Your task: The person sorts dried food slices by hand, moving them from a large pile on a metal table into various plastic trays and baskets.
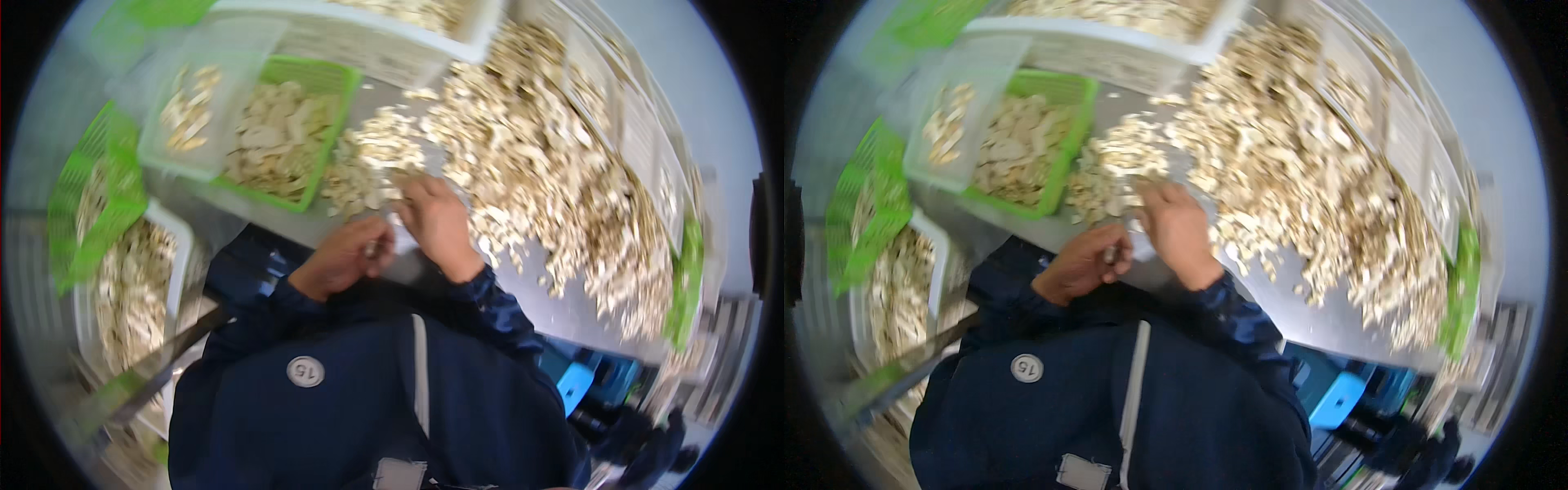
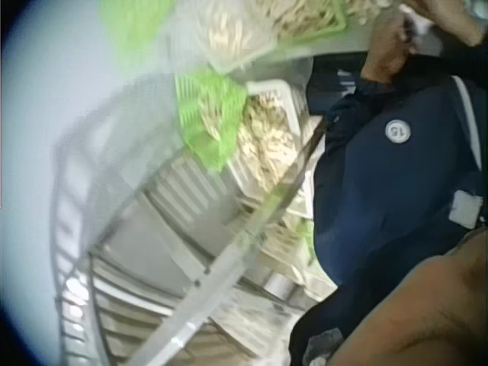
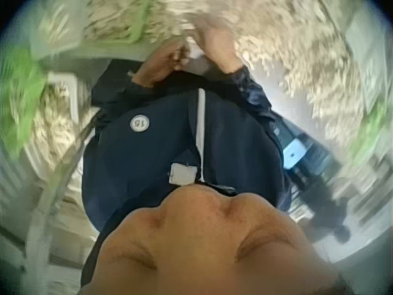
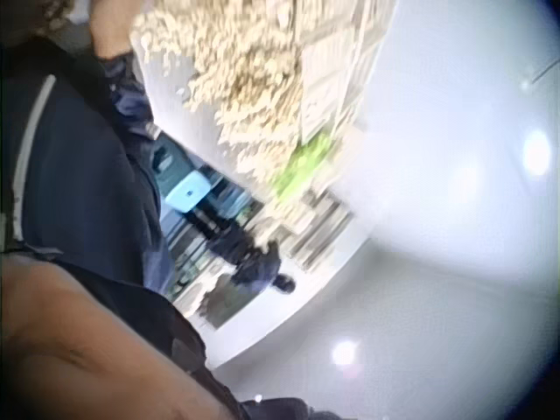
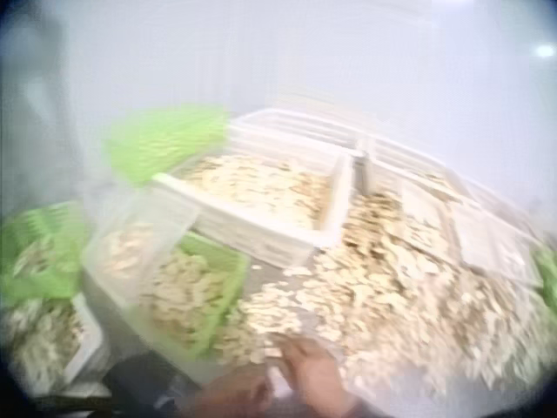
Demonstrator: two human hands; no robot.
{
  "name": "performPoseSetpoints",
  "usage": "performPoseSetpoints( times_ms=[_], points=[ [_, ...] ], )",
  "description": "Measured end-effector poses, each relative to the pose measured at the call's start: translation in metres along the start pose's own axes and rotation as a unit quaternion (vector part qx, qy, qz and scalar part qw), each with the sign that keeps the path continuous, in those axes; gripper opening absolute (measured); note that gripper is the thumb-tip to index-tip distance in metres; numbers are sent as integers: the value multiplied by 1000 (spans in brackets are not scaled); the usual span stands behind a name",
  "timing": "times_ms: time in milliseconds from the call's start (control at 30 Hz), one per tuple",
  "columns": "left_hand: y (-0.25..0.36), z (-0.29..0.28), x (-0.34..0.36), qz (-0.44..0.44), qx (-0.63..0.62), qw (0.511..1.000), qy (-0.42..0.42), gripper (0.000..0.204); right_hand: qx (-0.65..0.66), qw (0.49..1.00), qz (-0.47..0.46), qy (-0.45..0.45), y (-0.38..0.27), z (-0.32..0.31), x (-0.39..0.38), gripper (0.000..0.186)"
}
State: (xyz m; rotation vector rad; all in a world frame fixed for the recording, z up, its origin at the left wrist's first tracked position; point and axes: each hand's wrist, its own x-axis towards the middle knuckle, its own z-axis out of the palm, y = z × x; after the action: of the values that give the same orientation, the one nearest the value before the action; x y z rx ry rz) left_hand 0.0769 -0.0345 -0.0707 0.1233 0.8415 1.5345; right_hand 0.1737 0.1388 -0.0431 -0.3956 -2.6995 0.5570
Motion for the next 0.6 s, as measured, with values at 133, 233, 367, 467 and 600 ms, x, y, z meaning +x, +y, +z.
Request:
performPoseSetpoints(
  times_ms=[133, 233, 367, 467, 600],
  points=[
    [-1, 5, 3, -6, 5, 997, -79, 24, 34, 997, 66, -11, 2, -9, -5, 31],
    [4, 0, -5, -27, 10, 999, -43, 25, 37, 999, 25, 12, 2, -1, 2, 31],
    [4, 0, -14, -21, -12, 1000, -7, 26, 20, 999, 30, -19, 4, 1, 8, 25],
    [10, -1, -7, -23, -12, 999, -31, 25, 9, 999, 54, 1, 9, -1, 9, 20],
    [5, -2, -1, -31, -31, 997, -69, 24, 33, 997, 65, -4, 11, -5, 10, 21]
  ],
)
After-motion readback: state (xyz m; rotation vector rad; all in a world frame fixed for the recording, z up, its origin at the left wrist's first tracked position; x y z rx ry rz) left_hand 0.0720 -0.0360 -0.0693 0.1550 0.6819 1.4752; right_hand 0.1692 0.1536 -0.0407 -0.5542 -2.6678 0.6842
